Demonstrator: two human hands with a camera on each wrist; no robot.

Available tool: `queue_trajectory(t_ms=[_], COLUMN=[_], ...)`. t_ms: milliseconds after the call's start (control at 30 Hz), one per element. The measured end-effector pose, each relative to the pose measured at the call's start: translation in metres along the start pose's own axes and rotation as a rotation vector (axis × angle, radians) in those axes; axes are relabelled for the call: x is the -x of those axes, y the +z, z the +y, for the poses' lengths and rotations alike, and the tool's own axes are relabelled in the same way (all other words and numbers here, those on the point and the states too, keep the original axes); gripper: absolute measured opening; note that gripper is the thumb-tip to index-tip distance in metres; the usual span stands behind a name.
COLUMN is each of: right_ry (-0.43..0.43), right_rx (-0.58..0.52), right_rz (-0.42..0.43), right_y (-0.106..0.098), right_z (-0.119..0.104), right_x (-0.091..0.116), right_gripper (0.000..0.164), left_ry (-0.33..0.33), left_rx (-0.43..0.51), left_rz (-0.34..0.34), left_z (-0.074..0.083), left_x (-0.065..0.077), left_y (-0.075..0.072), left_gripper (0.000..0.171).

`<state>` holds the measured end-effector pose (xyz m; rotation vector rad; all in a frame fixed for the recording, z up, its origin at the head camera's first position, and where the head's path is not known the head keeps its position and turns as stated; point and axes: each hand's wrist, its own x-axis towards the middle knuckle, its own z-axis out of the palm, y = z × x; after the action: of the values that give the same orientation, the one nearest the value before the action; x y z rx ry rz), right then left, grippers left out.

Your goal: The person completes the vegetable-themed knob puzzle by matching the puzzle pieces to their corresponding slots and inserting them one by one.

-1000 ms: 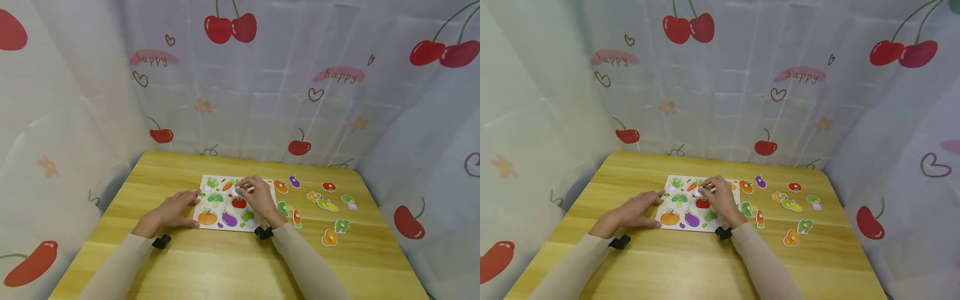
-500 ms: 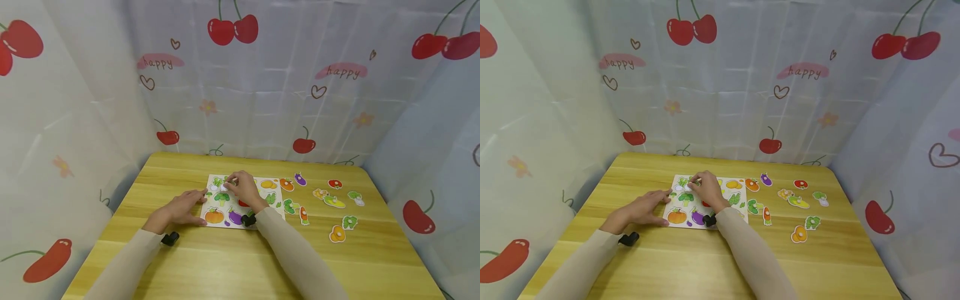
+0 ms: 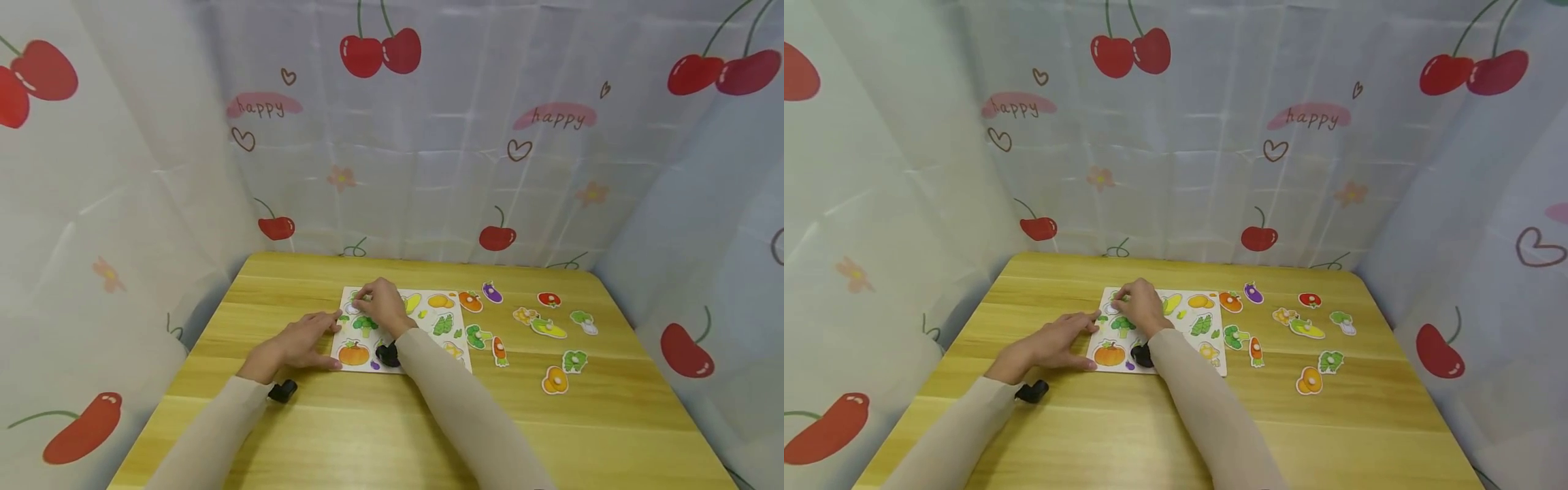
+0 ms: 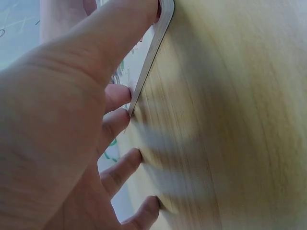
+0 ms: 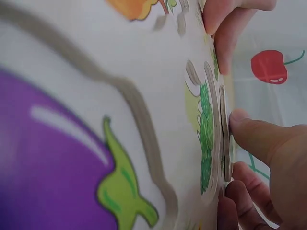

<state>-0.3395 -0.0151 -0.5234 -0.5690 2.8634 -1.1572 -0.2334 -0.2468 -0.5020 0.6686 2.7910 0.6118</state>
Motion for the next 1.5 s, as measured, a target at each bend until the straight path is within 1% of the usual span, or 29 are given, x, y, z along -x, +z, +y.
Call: queue_trajectory(t_ms=[133, 233, 367, 400, 567, 633, 700, 733, 833, 900, 933, 967, 1000, 1167, 1300, 1367, 1500], right_ry=[0.014, 0.036, 0.053, 0.053, 0.061, 0.06, 0.055, 0.036, 0.025, 0.02, 0.013, 0.02, 0.009, -0.056, -0.092, -0.107, -0.143], right_rx=[0.009, 0.029, 0.064, 0.071, 0.08, 0.082, 0.085, 0.085, 0.074, 0.056, 0.046, 0.04, 0.036, 0.057, 0.04, 0.019, 0.0], right_rz=[0.007, -0.003, -0.005, -0.003, 0.001, 0.005, 0.012, 0.023, 0.031, 0.016, 0.004, -0.017, -0.031, -0.089, -0.131, -0.142, -0.136], right_y=[0.004, 0.003, 0.0, 0.0, 0.002, 0.002, 0.002, 0.006, 0.006, 0.005, 0.005, 0.0, -0.001, -0.011, -0.019, -0.023, -0.032], right_z=[-0.001, -0.002, -0.002, -0.002, -0.001, -0.002, -0.003, 0.004, 0.002, 0.002, 0.001, -0.006, -0.007, -0.008, -0.005, -0.003, 0.001], right_x=[0.002, 0.003, 0.001, 0.001, 0.001, 0.001, 0.001, -0.002, -0.002, -0.002, -0.001, 0.002, 0.002, 0.008, 0.016, 0.021, 0.031], right_gripper=[0.009, 0.01, 0.012, 0.012, 0.011, 0.011, 0.011, 0.014, 0.013, 0.014, 0.014, 0.015, 0.017, 0.031, 0.036, 0.039, 0.041], left_ry=[-0.001, 0.005, 0.012, 0.01, 0.006, -0.001, -0.012, -0.017, -0.027, -0.033, -0.034, -0.034, -0.033, -0.035, -0.041, -0.044, -0.052], left_rx=[0.007, 0.009, 0.007, 0.007, 0.005, 0.003, 0.002, 0.001, 0.0, -0.003, -0.009, -0.014, -0.021, -0.028, -0.036, -0.04, -0.039], left_rz=[-0.004, -0.008, -0.014, -0.017, -0.03, -0.034, -0.038, -0.039, -0.044, -0.05, -0.053, -0.055, -0.055, -0.062, -0.071, -0.072, -0.073], left_z=[0.0, 0.0, 0.003, 0.004, 0.005, 0.006, 0.007, 0.008, 0.009, 0.008, 0.007, 0.006, 0.005, 0.006, 0.005, 0.004, 0.004], left_x=[-0.001, -0.003, -0.004, -0.004, -0.005, -0.004, -0.004, -0.004, -0.003, -0.003, -0.003, -0.003, -0.003, -0.002, -0.002, -0.003, -0.004], left_y=[0.004, 0.005, 0.003, 0.003, 0.0, -0.001, -0.003, -0.005, -0.007, -0.008, -0.008, -0.008, -0.008, -0.01, -0.009, -0.007, -0.006], left_gripper=[0.097, 0.089, 0.094, 0.097, 0.095, 0.091, 0.092, 0.095, 0.103, 0.107, 0.106, 0.105, 0.104, 0.105, 0.106, 0.106, 0.107])
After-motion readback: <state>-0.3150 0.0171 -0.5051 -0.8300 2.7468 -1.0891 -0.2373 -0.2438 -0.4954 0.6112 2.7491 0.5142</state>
